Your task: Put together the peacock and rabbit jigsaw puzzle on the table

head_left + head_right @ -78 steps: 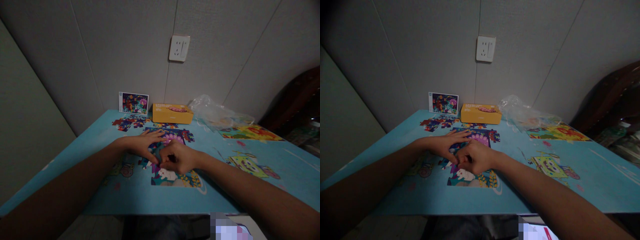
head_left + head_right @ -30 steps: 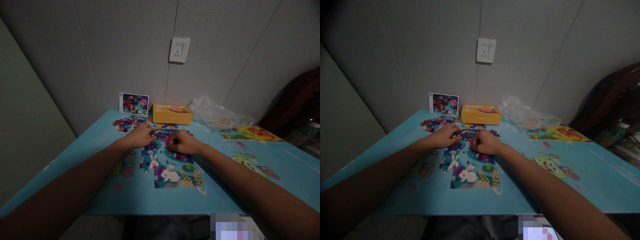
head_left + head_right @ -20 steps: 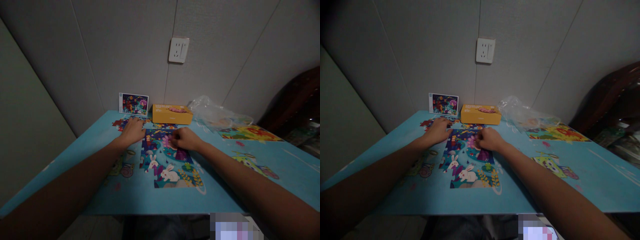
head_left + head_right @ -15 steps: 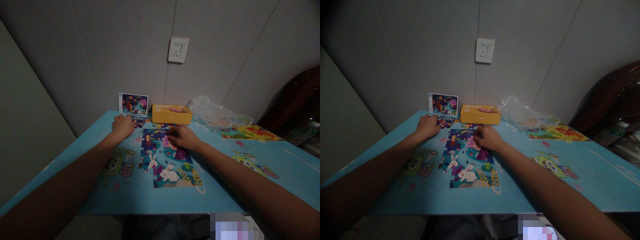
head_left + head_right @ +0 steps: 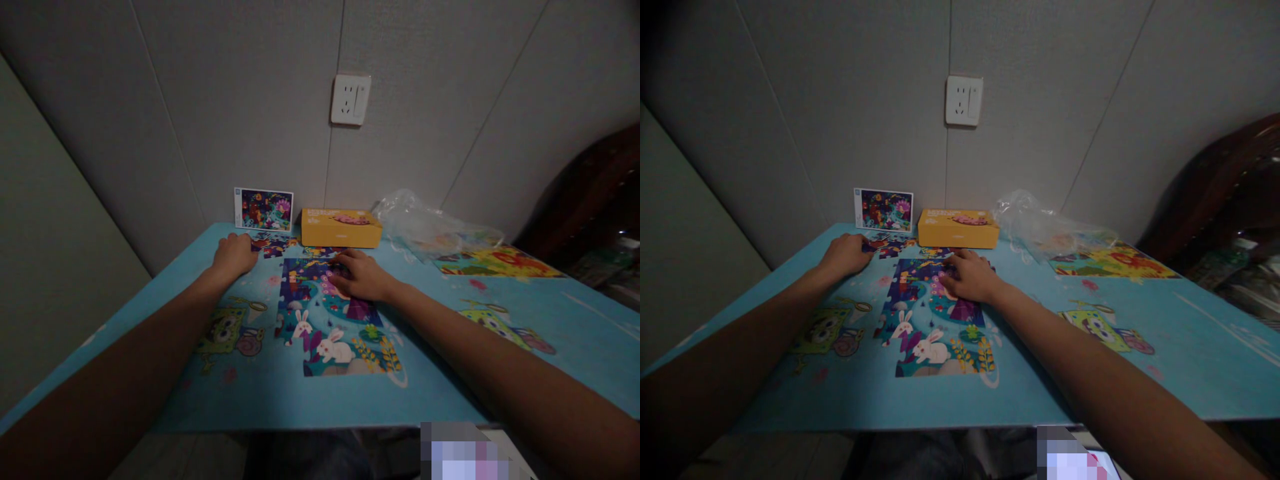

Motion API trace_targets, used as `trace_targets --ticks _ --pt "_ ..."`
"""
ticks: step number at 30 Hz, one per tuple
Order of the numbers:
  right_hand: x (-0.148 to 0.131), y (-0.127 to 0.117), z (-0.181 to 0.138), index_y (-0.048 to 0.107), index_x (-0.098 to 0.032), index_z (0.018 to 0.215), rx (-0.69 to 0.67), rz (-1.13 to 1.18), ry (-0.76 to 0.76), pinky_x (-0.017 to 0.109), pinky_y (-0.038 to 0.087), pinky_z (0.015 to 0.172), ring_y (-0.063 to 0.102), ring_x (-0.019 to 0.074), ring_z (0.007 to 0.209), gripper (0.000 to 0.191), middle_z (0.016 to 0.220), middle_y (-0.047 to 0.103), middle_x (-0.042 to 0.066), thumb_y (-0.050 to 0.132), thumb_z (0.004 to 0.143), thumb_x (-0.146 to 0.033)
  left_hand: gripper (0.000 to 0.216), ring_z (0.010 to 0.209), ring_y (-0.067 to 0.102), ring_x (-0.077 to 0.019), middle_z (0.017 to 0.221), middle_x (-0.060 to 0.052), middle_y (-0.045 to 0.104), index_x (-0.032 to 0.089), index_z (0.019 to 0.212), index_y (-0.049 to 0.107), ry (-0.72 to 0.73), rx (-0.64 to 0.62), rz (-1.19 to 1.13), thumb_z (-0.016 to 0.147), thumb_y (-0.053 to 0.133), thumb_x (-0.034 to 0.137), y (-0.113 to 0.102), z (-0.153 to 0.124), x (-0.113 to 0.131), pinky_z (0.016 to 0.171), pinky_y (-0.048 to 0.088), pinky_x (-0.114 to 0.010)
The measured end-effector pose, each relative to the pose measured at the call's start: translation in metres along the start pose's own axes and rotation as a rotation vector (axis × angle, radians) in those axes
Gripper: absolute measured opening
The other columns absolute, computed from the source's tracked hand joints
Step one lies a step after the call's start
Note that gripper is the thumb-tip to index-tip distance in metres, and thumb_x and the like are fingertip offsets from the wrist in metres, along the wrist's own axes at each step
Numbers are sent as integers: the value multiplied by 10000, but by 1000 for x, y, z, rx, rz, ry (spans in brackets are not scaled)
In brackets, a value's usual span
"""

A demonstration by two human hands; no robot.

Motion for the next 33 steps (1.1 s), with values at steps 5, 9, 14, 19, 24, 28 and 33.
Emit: trace_targets --ticks 5,9,14,19,24,28,33 --pt "1 1 0 578 -178 1296 -14 -6 23 451 400 995 524 308 1208 484 1334 536 161 530 909 -466 416 996 641 -340 1080 -168 692 128 1113 680 45 72 3 795 623 389 -12 -6 15 861 507 -413" --pt "5 0 2 597 -169 1273 9 -10 6 412 410 976 553 290 1143 494 1256 569 161 569 887 -474 495 1083 608 -310 1171 -157 651 110 1231 611 262 214 -205 799 651 350 -29 -17 42 948 480 -407" --pt "-4 -9 2 654 -137 1152 129 130 -55 354 431 897 599 256 1030 410 1126 651 142 595 877 -435 446 1152 568 -244 1213 -118 608 133 1263 554 692 290 -400 853 619 296 -44 -51 86 1019 445 -393" --pt "-30 -22 -5 654 -156 863 289 404 -145 270 416 698 594 162 714 233 780 677 40 516 907 -338 445 1199 549 -227 1247 -113 598 165 1306 508 1015 186 -515 880 605 252 -43 -85 121 1034 444 -378" --pt "-24 -19 -6 588 -169 749 376 536 -84 256 384 635 535 138 629 230 678 627 8 497 894 -323 462 1155 572 -242 1250 -127 608 166 1335 505 940 179 -557 893 603 256 -40 -82 120 999 460 -403" --pt "-11 -11 -3 602 -173 778 382 601 -15 254 393 631 548 143 632 233 679 634 6 514 887 -360 377 940 614 -203 998 -78 652 186 1284 576 835 153 -577 914 573 258 -37 -73 111 878 495 -371" --pt "3 -16 1 635 -163 803 406 516 61 256 399 637 582 155 662 231 716 668 32 509 883 -339 351 1003 574 -224 971 -64 669 207 1261 602 727 146 -489 921 532 267 -30 -62 105 925 461 -380"
Point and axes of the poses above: each hand's wrist, its own z-axis towards the middle knuckle, its own y-axis out of the palm, x = y × z, the point moved 7 cm from there along z, towards the middle knuckle
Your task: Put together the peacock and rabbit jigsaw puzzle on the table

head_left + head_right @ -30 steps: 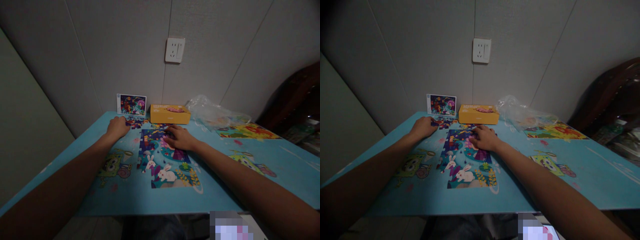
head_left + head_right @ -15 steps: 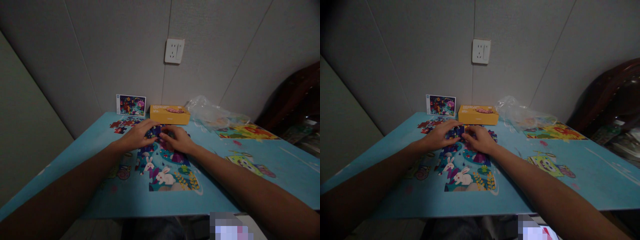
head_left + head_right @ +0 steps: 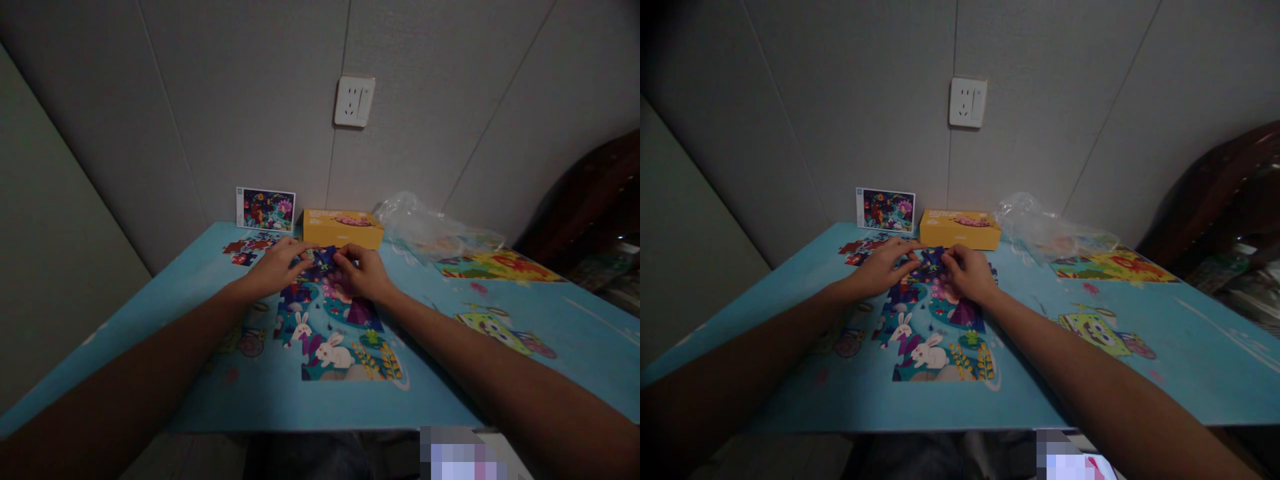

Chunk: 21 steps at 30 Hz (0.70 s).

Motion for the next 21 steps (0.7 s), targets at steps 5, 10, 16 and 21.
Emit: trace_targets --ticks 5,10,16,21 --pt "35 -27 11 686 -141 858 87 -323 251 268 388 627 623 180 703 252 798 716 86 502 889 -310 435 1128 513 -348 1150 -193 640 107 1275 590 -526 80 448 891 481 280 -20 -12 -71 1011 379 -510" --pt "60 -30 13 719 -141 949 -20 -548 376 330 446 713 672 268 855 298 923 735 157 495 882 -326 569 1157 478 -473 1197 -277 595 91 1244 593 -968 21 527 791 575 436 -37 -44 -137 862 461 -565" --pt "65 -23 8 627 -118 1204 -63 -631 364 416 478 822 638 333 1024 423 1131 672 212 549 851 -337 457 1090 548 -451 1117 -230 644 174 1098 661 -961 62 453 753 629 472 -40 -46 -152 836 473 -585" --pt "58 -24 9 638 -109 1188 -32 -606 344 429 469 863 620 331 1043 411 1129 661 215 545 860 -340 659 1095 564 -384 1110 -194 653 126 1273 536 -839 176 384 720 699 445 -48 -29 -123 945 429 -550"
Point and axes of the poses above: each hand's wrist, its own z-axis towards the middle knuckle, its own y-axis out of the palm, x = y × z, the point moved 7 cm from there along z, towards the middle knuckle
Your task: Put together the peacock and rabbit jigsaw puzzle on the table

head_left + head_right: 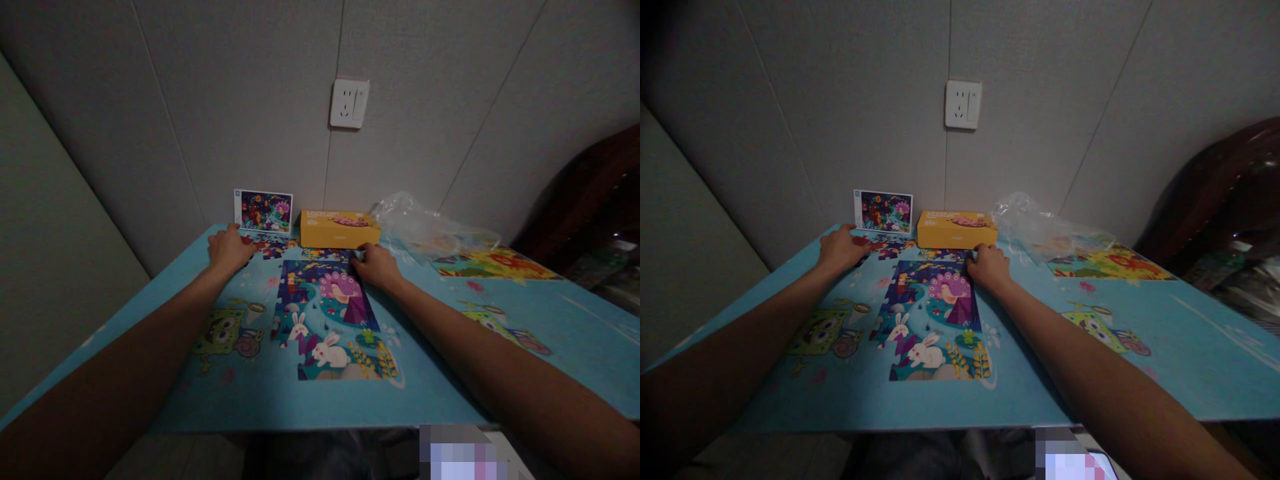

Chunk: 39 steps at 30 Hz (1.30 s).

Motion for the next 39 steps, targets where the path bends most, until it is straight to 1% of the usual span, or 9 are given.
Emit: trace_targets --ticks 4,8,13,18,26,29,32,35,39 --pt "-24 -15 -7 666 -121 1109 88 218 -177 372 460 886 625 260 1000 338 1073 685 153 565 868 -336 626 1162 504 -305 1232 -126 602 170 1341 475 448 187 -193 769 676 325 -32 -32 61 1033 388 -462" --pt "-61 -24 -31 674 -139 1014 34 587 -466 302 472 802 639 186 850 299 942 713 87 536 905 -381 582 1159 460 -294 1217 -110 600 172 1335 486 916 160 -323 798 669 303 -44 -85 114 1023 394 -468" --pt "-83 -10 -50 626 -158 764 -182 730 -575 242 426 601 548 130 606 355 645 618 6 490 922 -445 483 1048 539 -235 1109 -88 648 190 1342 501 1071 -28 -481 863 549 162 -32 -115 135 944 465 -414" --pt "-74 12 -40 634 -142 802 -342 823 -474 214 395 516 509 102 532 346 624 594 -9 525 892 -457 391 975 626 -190 1078 -67 664 213 1261 580 954 -240 -561 876 526 168 -7 -101 126 895 519 -347" --pt "-73 9 -43 558 -138 1215 -338 872 -457 231 454 541 581 126 549 463 695 663 -8 644 828 -377 495 1187 524 -220 1284 -109 476 253 1356 493 885 -197 -603 878 541 131 -8 -98 120 914 541 -369" --pt "-75 8 -44 679 -146 1040 -355 824 -463 243 472 561 611 140 558 325 679 693 17 576 880 -410 453 1103 563 -193 1281 -105 473 253 1339 506 901 -226 -637 897 534 158 -9 -100 122 889 548 -348" --pt "-66 -3 -36 737 -158 942 -185 713 -434 273 504 661 677 178 690 294 784 749 51 547 905 -380 440 1068 575 -198 1256 -105 503 217 1323 514 867 -167 -575 886 562 204 -8 -90 117 929 524 -379" --pt "-48 -13 -22 749 -170 1020 1 540 -317 311 515 790 708 223 889 260 987 765 83 569 893 -306 457 1179 515 -272 1216 -122 550 177 1305 535 634 -21 -331 853 580 231 -5 -62 91 1035 434 -465" --pt "-27 -11 -10 753 -206 1080 -7 293 -197 331 513 852 704 244 957 312 1049 757 70 540 853 -181 525 1204 464 -445 1230 -256 555 103 1303 559 96 -8 39 857 531 379 7 -23 28 931 438 -589"
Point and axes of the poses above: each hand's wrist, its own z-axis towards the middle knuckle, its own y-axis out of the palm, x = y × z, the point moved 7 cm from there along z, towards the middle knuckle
